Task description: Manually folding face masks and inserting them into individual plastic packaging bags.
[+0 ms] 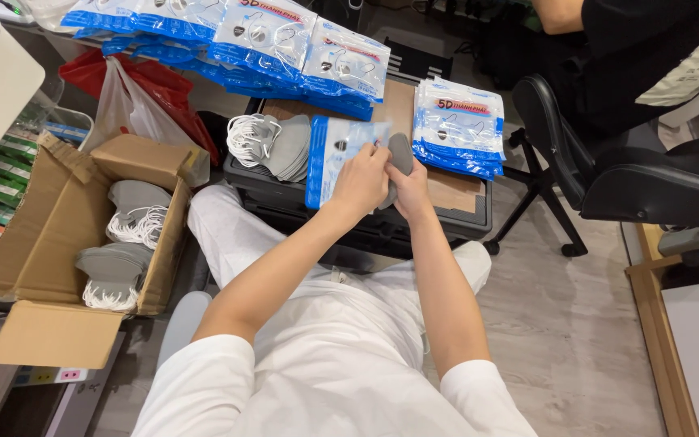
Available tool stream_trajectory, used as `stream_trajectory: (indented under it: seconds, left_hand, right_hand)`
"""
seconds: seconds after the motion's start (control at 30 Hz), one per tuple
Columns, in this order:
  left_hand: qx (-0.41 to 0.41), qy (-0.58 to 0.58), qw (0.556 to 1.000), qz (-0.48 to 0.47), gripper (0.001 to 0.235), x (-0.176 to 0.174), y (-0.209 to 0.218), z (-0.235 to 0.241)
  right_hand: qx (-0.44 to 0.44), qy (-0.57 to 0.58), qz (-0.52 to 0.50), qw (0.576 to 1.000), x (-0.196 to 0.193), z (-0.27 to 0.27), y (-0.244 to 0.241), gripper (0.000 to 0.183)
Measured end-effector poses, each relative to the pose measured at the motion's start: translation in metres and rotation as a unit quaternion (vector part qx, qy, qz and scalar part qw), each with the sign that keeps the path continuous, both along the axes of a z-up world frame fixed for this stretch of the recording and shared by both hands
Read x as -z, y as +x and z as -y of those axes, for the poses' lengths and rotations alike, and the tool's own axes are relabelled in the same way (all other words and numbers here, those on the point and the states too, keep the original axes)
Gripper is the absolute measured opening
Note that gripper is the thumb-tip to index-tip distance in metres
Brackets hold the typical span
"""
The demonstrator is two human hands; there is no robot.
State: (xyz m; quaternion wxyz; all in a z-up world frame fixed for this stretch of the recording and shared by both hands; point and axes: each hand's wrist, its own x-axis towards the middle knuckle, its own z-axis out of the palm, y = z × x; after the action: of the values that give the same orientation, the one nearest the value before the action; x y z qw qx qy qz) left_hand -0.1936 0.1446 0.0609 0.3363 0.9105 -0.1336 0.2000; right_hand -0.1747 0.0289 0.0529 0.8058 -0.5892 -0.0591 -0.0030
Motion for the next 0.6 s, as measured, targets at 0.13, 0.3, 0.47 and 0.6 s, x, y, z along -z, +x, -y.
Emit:
stream_trajectory:
  seconds: [0.13, 0.3, 0.47, 0.6]
  left_hand:
    - [0.027, -0.038, 0.998, -0.035, 0.026, -0.005, -0.009, -0.008]
    - [0.068, -0.118, 0.989, -0.053, 0.035, -0.022, -0.023, -0.018]
    - [0.090, -0.152, 0.983, -0.053, 0.049, -0.024, -0.028, -0.022]
    - [0.090, -0.156, 0.983, -0.032, 0.056, -0.012, -0.020, -0.020]
  right_hand:
    - [0.014, -0.001, 0.005, 1.000, 0.051, 0.011, 0.031, 0.027]
    - [0.029, -0.017, 0.008, 0.999, 0.047, 0.009, 0.029, 0.028]
    - [0.032, -0.024, 0.006, 0.999, 0.038, 0.006, 0.021, 0.028]
    - [0.036, -0.031, 0.001, 0.999, 0.041, 0.006, 0.022, 0.029]
